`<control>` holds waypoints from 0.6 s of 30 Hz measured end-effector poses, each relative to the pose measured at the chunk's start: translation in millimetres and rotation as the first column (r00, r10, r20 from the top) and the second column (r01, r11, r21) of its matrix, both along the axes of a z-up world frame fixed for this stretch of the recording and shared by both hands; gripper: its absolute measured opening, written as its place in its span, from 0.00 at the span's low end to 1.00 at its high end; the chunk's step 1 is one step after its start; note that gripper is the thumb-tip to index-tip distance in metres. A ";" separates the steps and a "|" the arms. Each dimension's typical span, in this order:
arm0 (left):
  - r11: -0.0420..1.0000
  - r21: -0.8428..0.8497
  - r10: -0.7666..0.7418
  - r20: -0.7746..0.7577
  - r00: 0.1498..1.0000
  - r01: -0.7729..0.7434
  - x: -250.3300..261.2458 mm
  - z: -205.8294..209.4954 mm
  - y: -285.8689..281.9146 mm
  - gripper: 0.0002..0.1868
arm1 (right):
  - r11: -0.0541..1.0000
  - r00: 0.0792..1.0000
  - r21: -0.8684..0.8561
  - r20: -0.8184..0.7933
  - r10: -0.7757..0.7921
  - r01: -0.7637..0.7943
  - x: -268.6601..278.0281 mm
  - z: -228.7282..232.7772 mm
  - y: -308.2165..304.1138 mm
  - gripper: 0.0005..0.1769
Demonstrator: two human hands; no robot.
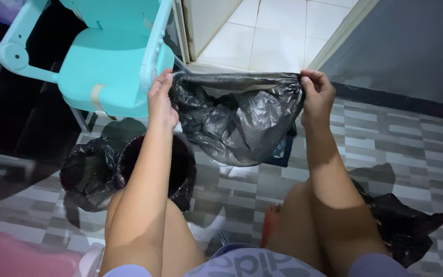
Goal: The person sits on the floor and repeatedly opens black plastic bags, places them into a red bucket, and ties them closed. The person handles multiple bags one at a time, adjusting and securing each before moving to the next.
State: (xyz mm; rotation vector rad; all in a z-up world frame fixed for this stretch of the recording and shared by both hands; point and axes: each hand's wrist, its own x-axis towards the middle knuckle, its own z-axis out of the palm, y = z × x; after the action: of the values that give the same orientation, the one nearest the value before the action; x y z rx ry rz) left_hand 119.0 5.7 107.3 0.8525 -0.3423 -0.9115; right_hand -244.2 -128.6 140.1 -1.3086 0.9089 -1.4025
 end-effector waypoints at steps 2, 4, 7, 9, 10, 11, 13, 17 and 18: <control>0.996 0.005 -0.085 0.267 0.960 0.087 -3.5 11.2 6.4 0.30 | 0.992 0.987 0.099 0.143 0.066 -0.081 1.0 0.4 1.7 0.09; 0.986 0.133 -0.166 0.804 0.571 0.100 -6.3 18.4 16.2 0.48 | 0.976 0.972 0.165 0.213 0.104 -0.140 1.4 7.5 6.0 0.10; 0.803 0.584 -0.575 0.811 0.105 -0.118 -7.7 13.4 19.3 0.32 | 0.957 0.976 0.218 0.144 0.164 -0.193 1.4 26.5 14.9 0.11; 0.742 0.632 -0.596 0.774 0.213 -0.224 -2.6 0.7 18.3 0.24 | 0.943 0.969 0.227 0.023 0.245 -0.243 -2.4 42.6 19.6 0.12; 0.704 0.655 -0.598 0.755 0.268 -0.274 1.2 -7.1 17.4 0.21 | 0.916 0.918 0.200 -0.126 0.377 -0.349 -7.9 49.8 22.0 0.11; 0.766 0.572 -0.508 0.818 0.271 -0.294 9.4 -12.8 15.1 0.20 | 0.873 0.830 0.185 -0.273 0.486 -0.451 -15.9 55.6 24.7 0.11; 0.860 0.389 -0.310 0.912 0.268 -0.330 28.6 -19.5 12.4 0.20 | 0.748 0.610 0.242 -0.453 0.650 -0.618 -27.0 57.0 23.0 0.10; 0.875 0.475 -0.292 0.369 0.882 0.091 47.3 -9.2 25.2 0.16 | 0.752 0.232 0.350 -0.805 0.547 -0.559 -36.8 26.2 8.2 0.19; 0.857 0.463 -0.365 0.237 0.900 0.226 51.0 1.1 34.4 0.16 | 0.823 0.123 0.304 -0.906 0.406 -0.480 -37.9 16.4 4.6 0.27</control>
State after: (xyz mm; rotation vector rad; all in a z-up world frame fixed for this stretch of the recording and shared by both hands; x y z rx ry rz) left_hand 170.0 40.1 108.4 1.3887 -0.5811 -1.1650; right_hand -282.0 -124.0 156.5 -2.3133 1.0411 0.0521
